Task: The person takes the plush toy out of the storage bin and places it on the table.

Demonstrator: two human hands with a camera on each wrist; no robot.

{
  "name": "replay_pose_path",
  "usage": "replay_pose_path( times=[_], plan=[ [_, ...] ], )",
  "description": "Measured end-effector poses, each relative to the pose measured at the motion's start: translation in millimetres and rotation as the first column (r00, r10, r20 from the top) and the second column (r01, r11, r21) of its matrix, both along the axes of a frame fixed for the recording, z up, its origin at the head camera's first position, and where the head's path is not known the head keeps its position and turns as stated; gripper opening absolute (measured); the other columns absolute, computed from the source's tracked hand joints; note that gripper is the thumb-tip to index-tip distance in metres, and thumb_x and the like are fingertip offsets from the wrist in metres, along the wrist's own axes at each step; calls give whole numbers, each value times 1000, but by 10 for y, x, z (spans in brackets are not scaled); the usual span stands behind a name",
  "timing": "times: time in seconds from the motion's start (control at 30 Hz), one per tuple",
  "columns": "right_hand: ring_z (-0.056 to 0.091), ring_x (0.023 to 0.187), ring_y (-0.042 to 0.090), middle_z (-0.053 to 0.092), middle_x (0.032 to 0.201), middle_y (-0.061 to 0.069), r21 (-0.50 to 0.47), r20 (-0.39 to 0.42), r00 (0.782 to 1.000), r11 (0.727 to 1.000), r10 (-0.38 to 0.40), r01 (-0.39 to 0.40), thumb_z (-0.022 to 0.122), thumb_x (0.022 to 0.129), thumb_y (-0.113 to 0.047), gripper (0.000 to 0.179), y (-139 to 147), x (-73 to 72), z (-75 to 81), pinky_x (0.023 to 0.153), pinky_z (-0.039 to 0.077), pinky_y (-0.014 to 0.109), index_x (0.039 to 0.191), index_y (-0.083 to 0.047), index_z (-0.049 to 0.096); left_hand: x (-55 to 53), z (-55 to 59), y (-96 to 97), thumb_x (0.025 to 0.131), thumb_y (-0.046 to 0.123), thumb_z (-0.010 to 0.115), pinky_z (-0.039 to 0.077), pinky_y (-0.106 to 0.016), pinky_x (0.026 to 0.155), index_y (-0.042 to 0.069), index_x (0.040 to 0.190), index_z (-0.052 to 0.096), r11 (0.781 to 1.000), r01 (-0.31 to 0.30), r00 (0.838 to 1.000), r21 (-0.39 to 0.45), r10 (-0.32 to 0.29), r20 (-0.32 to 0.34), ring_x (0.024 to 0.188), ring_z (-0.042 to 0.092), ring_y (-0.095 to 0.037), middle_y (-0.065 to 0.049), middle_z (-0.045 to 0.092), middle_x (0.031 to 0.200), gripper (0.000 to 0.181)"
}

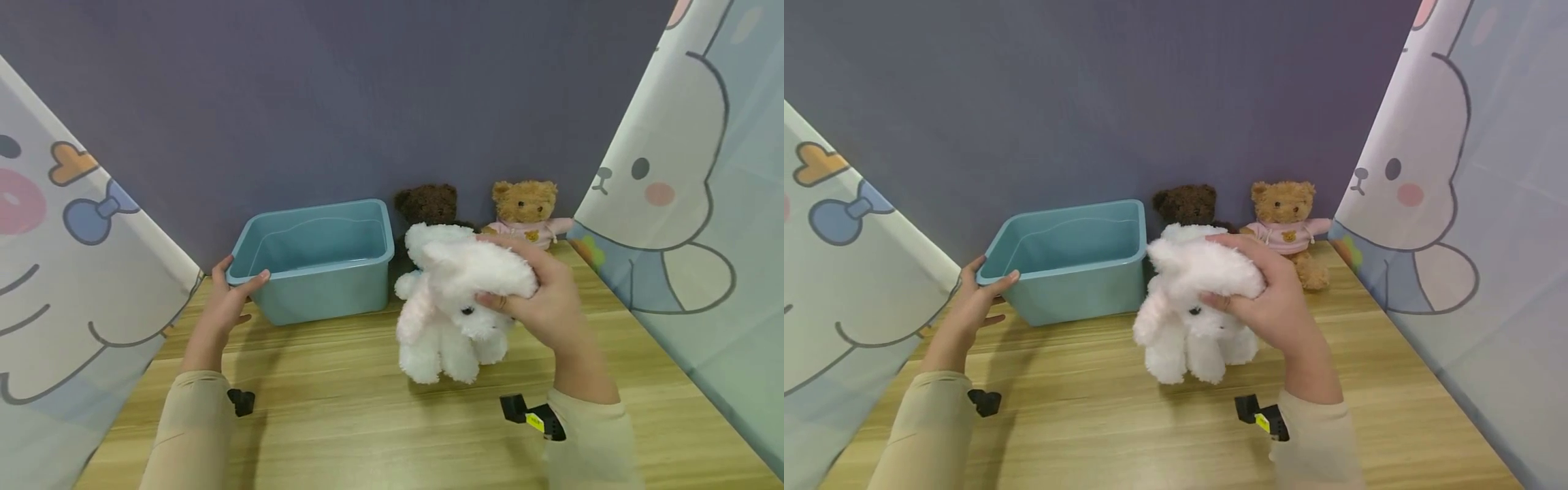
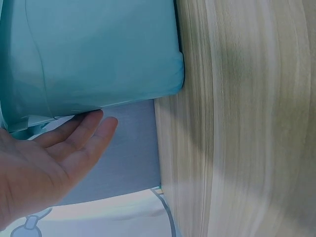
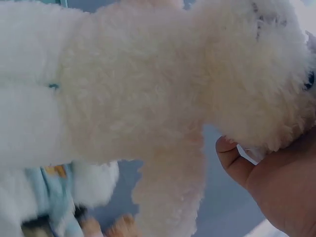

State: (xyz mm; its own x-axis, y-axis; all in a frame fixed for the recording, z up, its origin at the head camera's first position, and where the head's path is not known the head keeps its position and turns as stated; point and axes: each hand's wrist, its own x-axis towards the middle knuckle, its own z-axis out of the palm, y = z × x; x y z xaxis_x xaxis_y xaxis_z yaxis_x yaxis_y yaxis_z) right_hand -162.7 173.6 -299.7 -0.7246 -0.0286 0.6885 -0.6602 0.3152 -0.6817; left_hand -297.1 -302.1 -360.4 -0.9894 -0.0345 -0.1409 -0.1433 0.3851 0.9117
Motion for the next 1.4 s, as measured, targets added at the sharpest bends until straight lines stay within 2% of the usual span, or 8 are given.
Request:
replay_pose_path(
  times=[0.3, 0.53, 0.67, 0.77, 0.9, 0.97, 1.17, 1.4],
  plan=[
    [68, 104, 5, 74, 129, -13, -34, 78, 986, 988, -147, 150, 78, 80, 19, 65, 606, 10, 39, 81, 54, 10, 140, -7, 70, -14, -3, -13, 99, 66, 63, 33, -79, 119, 36, 165, -30, 1000, -5, 1000, 5, 5, -5, 158, 24, -58, -24, -12, 177, 118],
    [69, 96, 13, 78, 120, 5, -345, -10, 999, 937, 48, -48, 72, 80, 23, 53, 1048, -12, 106, 80, 58, 15, 132, 9, 70, -8, -61, 18, 98, 67, 64, 34, -79, 118, 34, 165, -30, 1000, -2, 1000, -1, 2, 4, 158, 25, -57, -23, -11, 178, 120],
    [66, 97, 17, 77, 119, 8, -427, -32, 999, 903, 38, -48, 72, 79, 24, 52, 1249, -51, 264, 79, 59, 16, 130, 10, 70, -25, -54, 21, 99, 66, 63, 34, -79, 118, 34, 166, -29, 1000, -11, 1000, -1, 11, -10, 158, 25, -57, -24, -10, 178, 118],
    [63, 96, 11, 77, 116, -7, -265, 73, 982, 946, -174, 187, 79, 81, 14, 54, 1367, -71, 403, 76, 54, 10, 132, -3, 74, -35, -44, 12, 99, 65, 63, 34, -79, 117, 34, 166, -27, 1000, -18, 1000, -1, 18, -23, 157, 26, -58, -24, -9, 178, 117],
    [55, 95, -2, 63, 114, -34, 203, 229, 855, 882, -466, 426, 87, 87, -15, 59, 1515, -139, 533, 70, 44, 6, 141, -32, 70, -37, -48, -4, 100, 64, 63, 35, -79, 117, 35, 166, -28, 1000, -16, 1000, 6, 16, -16, 157, 24, -58, -25, -10, 178, 115],
    [51, 97, -3, 57, 113, -36, 359, 277, 825, 850, -492, 386, 87, 89, -29, 58, 1577, -220, 559, 68, 42, 9, 143, -39, 67, -24, -47, -16, 101, 64, 62, 34, -79, 118, 34, 166, -28, 1000, -17, 1000, 7, 17, -11, 158, 24, -58, -25, -12, 177, 115],
    [55, 96, -5, 64, 122, -23, 526, 340, 832, 822, -438, 218, 85, 92, -36, 65, 1762, -506, 415, 71, 45, 15, 152, -30, 60, -27, -29, -7, 100, 65, 62, 33, -79, 118, 34, 166, -28, 1000, -14, 1000, 5, 14, -17, 158, 23, -57, -23, -11, 178, 116],
    [48, 139, 53, 45, 162, 28, 645, 442, 801, 764, -404, 29, 76, 98, -47, 79, 1761, -726, 76, 99, 47, 68, 164, -20, 43, -27, 7, 32, 102, 60, 61, 32, -79, 119, 34, 165, -30, 1000, -7, 1000, 17, 7, 7, 159, 22, -57, -24, -13, 178, 113]
  ],
)
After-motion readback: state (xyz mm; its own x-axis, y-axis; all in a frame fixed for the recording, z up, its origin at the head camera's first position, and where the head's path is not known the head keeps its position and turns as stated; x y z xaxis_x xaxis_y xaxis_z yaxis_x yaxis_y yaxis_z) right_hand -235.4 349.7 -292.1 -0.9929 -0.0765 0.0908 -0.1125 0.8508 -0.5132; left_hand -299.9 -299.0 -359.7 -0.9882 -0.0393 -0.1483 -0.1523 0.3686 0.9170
